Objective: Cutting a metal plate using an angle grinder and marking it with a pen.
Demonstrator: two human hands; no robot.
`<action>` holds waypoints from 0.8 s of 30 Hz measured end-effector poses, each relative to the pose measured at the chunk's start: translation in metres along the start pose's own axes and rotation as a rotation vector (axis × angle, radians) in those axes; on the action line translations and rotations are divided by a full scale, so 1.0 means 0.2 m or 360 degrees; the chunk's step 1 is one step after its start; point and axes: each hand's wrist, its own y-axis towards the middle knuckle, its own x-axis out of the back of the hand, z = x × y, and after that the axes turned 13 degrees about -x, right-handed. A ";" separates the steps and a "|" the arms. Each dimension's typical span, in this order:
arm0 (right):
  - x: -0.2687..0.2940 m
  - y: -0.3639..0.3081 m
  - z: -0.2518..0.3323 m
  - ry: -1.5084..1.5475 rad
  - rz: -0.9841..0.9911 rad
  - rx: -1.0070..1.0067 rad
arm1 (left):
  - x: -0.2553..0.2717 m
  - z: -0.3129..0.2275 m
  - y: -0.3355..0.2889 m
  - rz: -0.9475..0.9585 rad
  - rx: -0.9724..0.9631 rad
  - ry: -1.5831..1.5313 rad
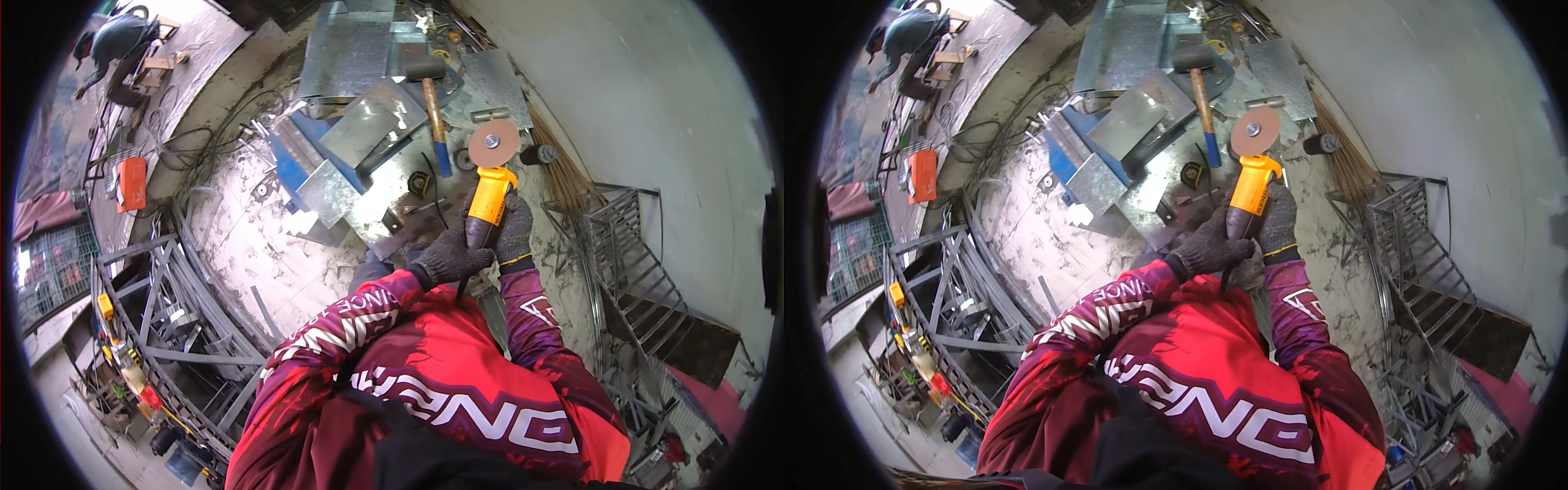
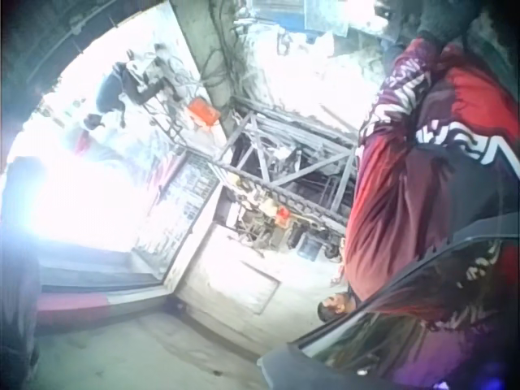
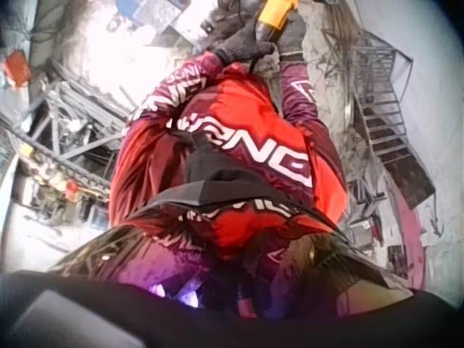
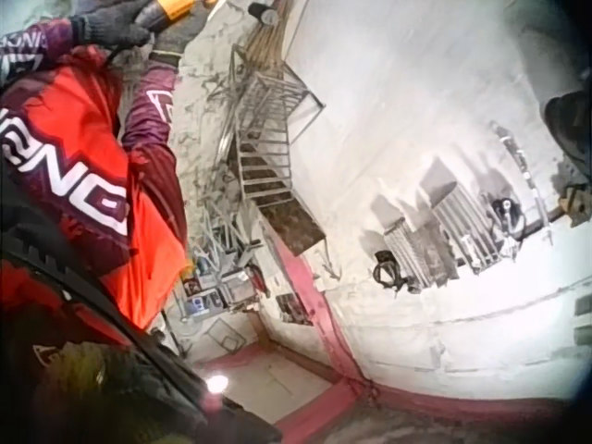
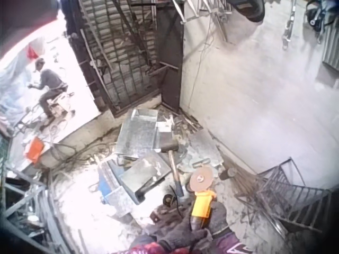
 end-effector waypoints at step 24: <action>0.61 0.53 0.28 -0.1713 -0.1230 0.0032 | 0.21 0.49 -0.54 -0.0294 0.0310 0.0831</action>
